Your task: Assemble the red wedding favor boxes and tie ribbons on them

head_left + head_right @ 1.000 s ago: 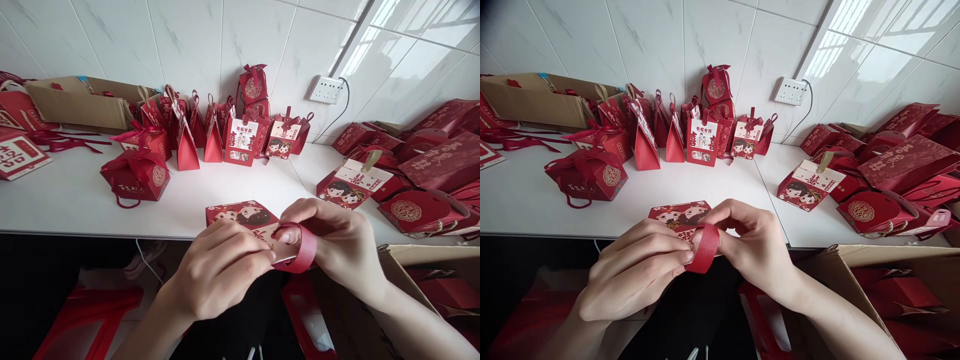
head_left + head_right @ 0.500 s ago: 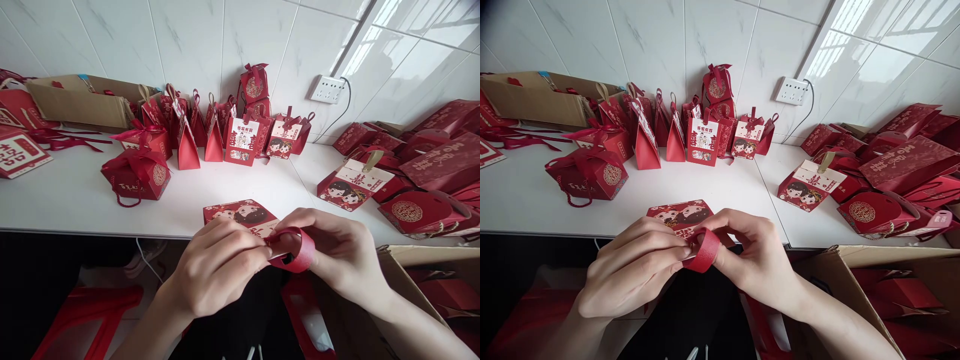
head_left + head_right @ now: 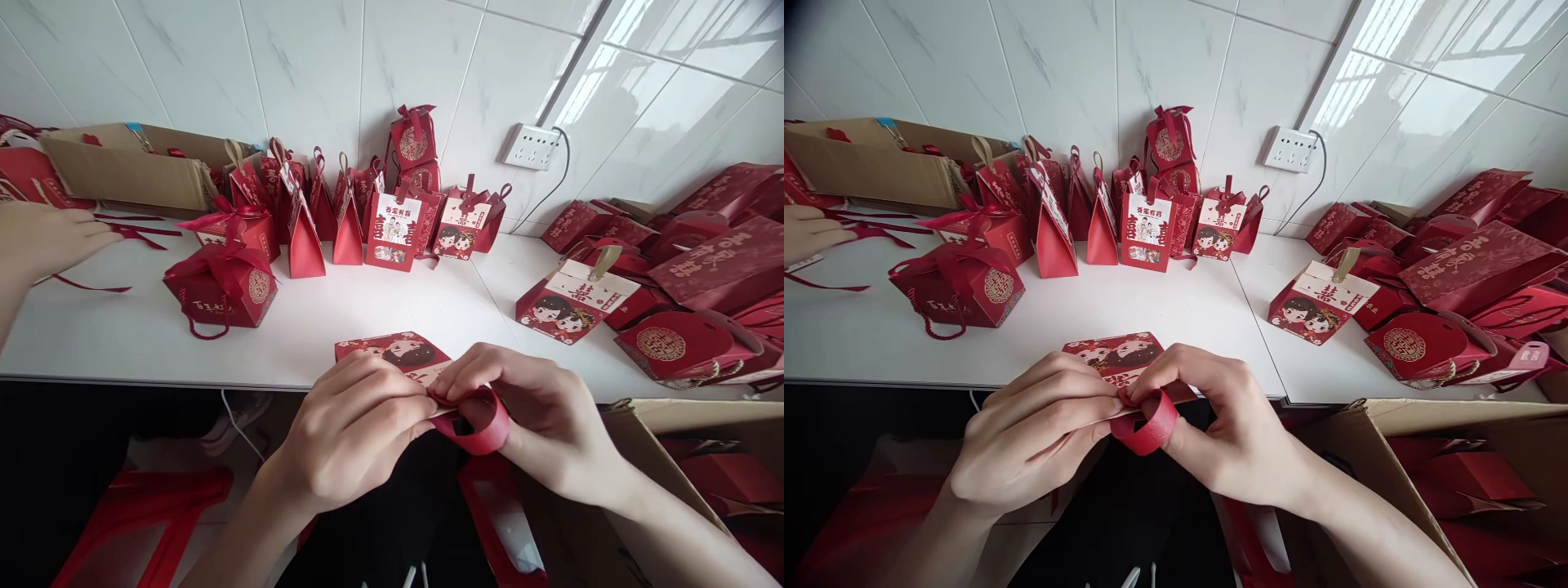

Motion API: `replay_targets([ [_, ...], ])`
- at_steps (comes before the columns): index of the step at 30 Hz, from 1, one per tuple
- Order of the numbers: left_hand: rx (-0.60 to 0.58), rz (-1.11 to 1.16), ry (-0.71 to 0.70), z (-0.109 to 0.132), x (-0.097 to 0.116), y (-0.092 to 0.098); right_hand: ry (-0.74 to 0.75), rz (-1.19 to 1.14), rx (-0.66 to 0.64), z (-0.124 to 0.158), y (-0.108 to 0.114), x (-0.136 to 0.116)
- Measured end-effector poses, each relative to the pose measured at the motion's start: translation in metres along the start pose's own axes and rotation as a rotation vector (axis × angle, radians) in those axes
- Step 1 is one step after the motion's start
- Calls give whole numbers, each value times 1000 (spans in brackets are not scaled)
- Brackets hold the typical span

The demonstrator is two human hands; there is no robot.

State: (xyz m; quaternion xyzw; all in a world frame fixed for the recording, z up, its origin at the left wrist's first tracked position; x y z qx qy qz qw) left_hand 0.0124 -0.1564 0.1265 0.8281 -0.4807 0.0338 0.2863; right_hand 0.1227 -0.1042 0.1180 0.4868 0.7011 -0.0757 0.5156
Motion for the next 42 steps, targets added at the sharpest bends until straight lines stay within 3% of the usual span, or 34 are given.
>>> replay_targets([
  [10, 45, 63, 33, 1, -7, -5, 85, 209, 1, -1, 1, -9],
  [15, 31, 117, 246, 8, -28, -10, 51, 188, -46, -3, -1, 0],
  [23, 37, 187, 327, 10, -38, -15, -57, -95, 190, 0, 2, 27],
  [28, 35, 285, 465, 14, -50, -18, 36, -45, 191, 1, 0, 25],
  [35, 60, 376, 493, 16, -50, -18, 175, 104, 87, 9, -7, 21],
  [39, 8, 490, 554, 19, -54, -26, 248, 176, 108, 11, -9, 20],
  [42, -19, 499, 510, 18, -52, -27, 249, 162, 157, 13, -8, 22],
])
Point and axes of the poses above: each hand's wrist, its own z-axis away from the middle knuckle, its own y-axis out of the back of the hand, x = y × z, the point moved 9 cm from there along -z, towards the middle knuckle, and after that the axes turned 5 degrees about y, right-handed, at the moved point
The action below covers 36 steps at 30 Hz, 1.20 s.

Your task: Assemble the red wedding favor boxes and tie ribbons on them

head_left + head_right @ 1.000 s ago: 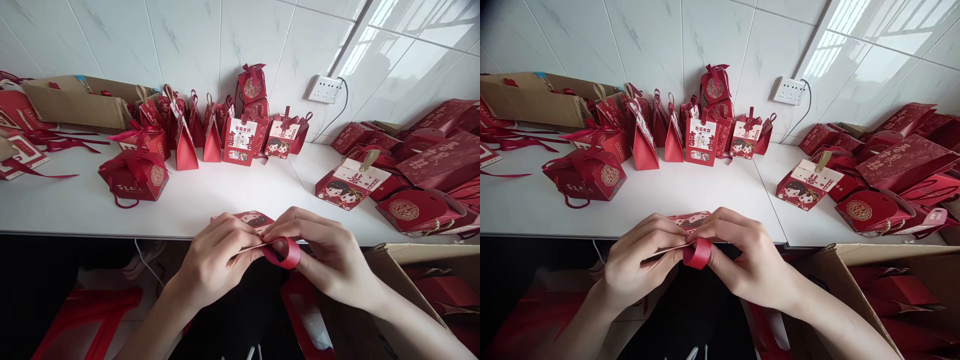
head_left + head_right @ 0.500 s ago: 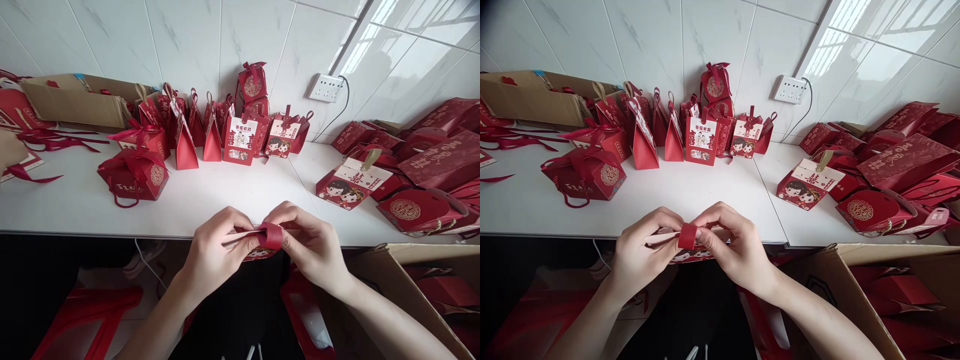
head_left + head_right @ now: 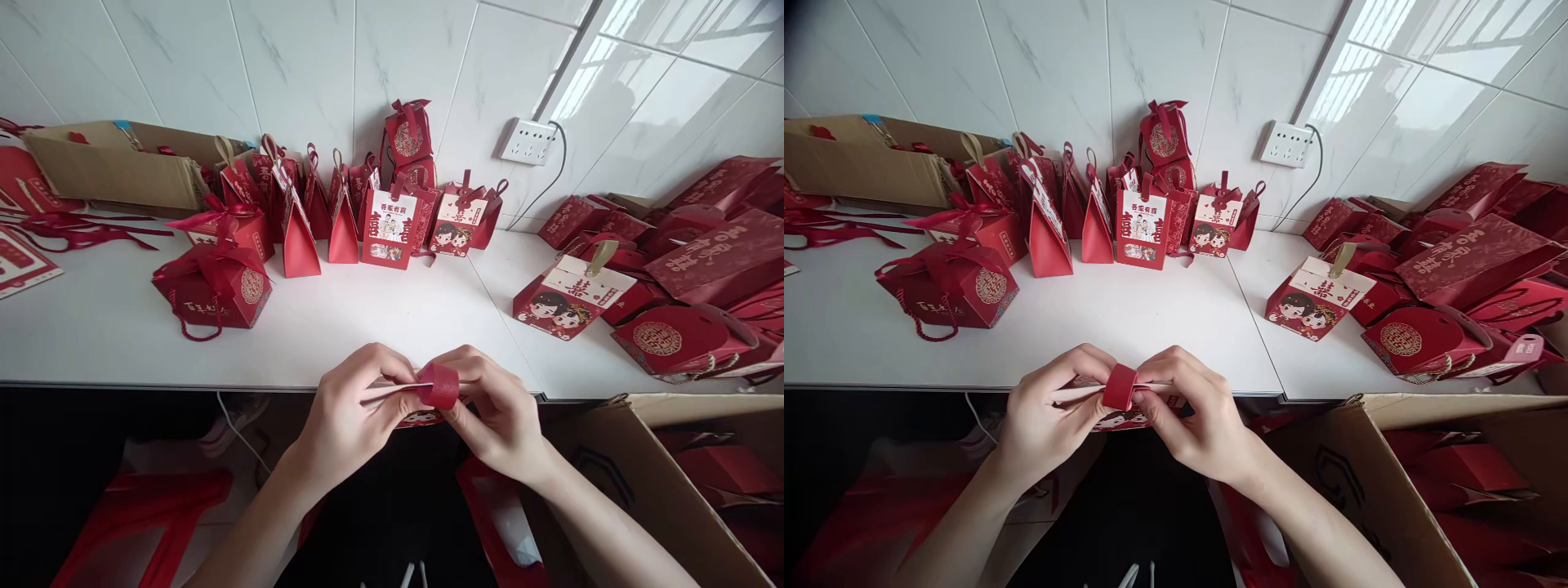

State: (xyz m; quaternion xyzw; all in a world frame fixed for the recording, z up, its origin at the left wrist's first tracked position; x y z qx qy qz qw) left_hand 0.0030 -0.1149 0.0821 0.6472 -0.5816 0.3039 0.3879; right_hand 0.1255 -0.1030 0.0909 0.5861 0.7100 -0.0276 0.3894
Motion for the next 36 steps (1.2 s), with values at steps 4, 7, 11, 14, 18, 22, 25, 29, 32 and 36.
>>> replay_targets([
  [4, -80, -35, -56, 1, 2, -5, 37, -1, 36, 4, 2, -2],
  [7, -91, -71, -85, 2, 3, -6, 96, -2, 58, 7, 3, -7],
  [11, -96, -141, -258, 3, 18, -9, 204, 31, 71, 12, 5, -15],
  [14, -91, -167, -362, 3, 27, -12, 227, 62, 93, 15, 9, -18],
  [18, -64, -219, -424, 1, 31, -18, 202, 76, 109, 18, 15, -18],
  [22, -47, -276, -496, -2, 37, -27, 83, 63, 140, 21, 26, -12],
  [25, -70, -267, -531, -3, 41, -34, -16, 88, 121, 23, 30, -6],
  [29, -118, -225, -508, -8, 38, -45, -105, 90, 93, 26, 35, -1],
  [32, -133, -212, -488, -14, 35, -51, -127, 112, 83, 26, 39, 2],
  [36, -149, -214, -460, -21, 33, -56, -140, 143, 88, 24, 44, 2],
])
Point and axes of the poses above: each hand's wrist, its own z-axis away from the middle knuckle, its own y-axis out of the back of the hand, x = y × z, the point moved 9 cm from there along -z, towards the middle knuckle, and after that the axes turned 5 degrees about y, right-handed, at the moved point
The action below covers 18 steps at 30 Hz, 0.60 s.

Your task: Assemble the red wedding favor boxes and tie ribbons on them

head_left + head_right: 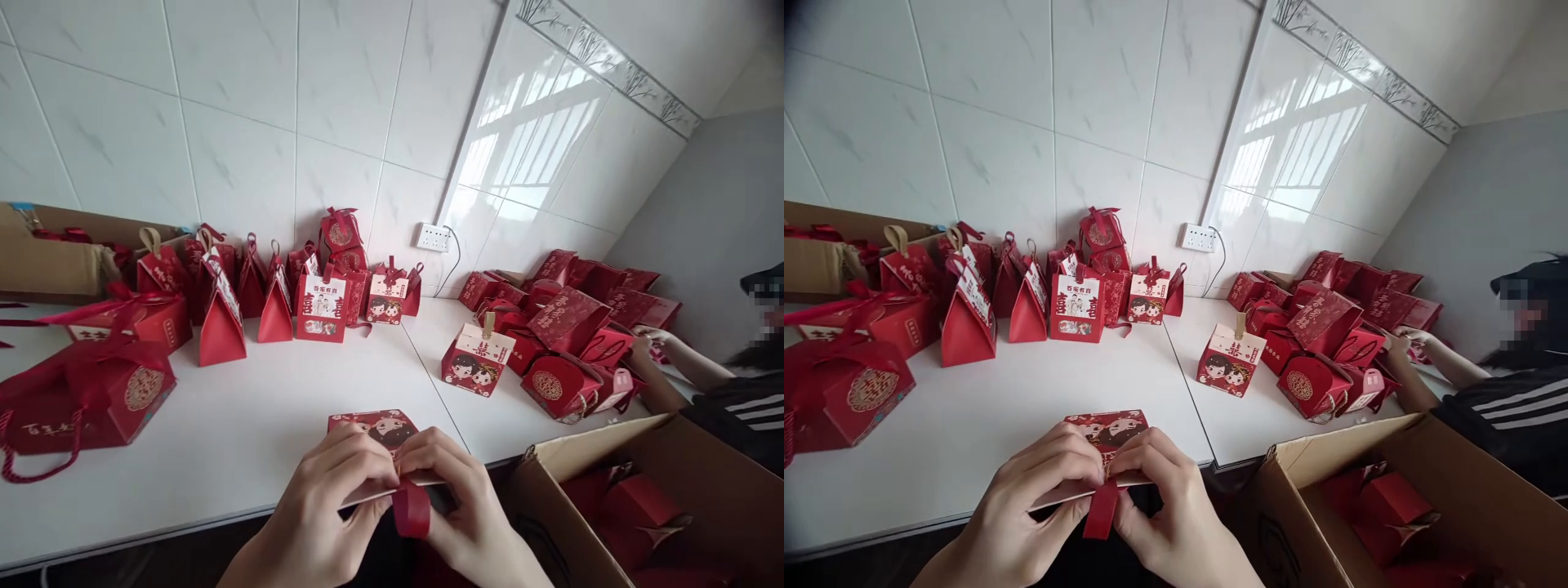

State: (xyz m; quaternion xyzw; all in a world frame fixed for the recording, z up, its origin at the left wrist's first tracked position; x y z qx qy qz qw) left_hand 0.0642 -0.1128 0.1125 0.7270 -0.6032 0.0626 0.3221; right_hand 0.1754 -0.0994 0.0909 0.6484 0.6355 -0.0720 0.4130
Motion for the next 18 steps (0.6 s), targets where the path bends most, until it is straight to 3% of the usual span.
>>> replay_targets([
  [5, -36, -25, 65, -3, -4, -2, -24, 4, 19, 2, 3, 1],
  [14, -10, -28, 39, 5, 2, -4, 191, 180, 95, 13, 5, -15],
  [18, -3, -26, 10, 12, 5, -6, 217, 222, 86, 18, 3, -16],
])
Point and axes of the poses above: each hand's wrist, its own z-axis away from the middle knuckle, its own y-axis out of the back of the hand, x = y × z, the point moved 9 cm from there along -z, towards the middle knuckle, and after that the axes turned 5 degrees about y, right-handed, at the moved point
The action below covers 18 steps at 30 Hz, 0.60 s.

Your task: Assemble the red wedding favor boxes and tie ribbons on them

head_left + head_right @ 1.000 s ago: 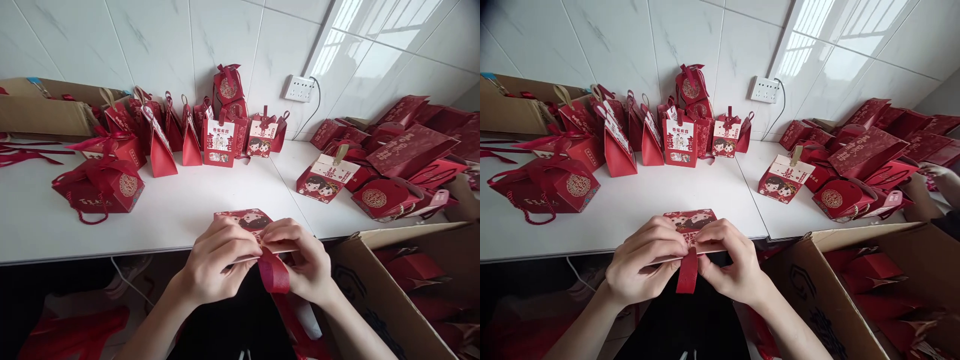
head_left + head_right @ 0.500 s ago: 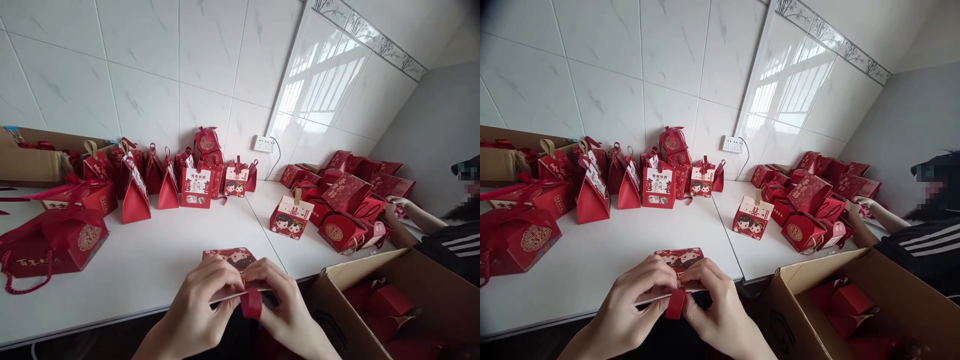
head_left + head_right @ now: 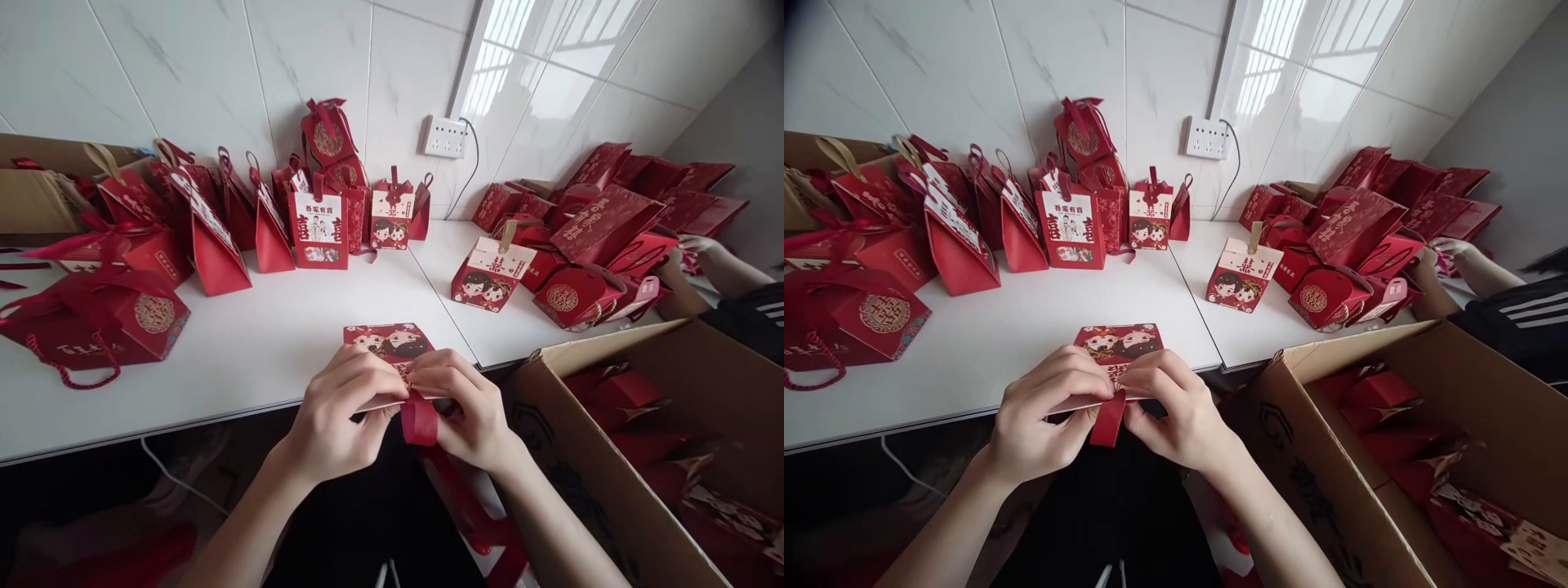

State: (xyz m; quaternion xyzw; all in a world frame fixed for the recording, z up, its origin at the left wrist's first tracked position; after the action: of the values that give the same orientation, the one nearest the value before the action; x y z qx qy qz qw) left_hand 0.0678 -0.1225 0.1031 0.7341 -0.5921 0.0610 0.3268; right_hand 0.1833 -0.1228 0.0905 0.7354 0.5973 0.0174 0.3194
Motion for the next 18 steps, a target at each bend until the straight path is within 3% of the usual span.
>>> replay_targets([
  [12, 13, -44, -23, -2, 6, -1, -64, -79, 4, 8, 2, 4],
  [18, -16, -18, -4, 1, 3, -3, 79, -12, 4, 13, 2, -2],
])
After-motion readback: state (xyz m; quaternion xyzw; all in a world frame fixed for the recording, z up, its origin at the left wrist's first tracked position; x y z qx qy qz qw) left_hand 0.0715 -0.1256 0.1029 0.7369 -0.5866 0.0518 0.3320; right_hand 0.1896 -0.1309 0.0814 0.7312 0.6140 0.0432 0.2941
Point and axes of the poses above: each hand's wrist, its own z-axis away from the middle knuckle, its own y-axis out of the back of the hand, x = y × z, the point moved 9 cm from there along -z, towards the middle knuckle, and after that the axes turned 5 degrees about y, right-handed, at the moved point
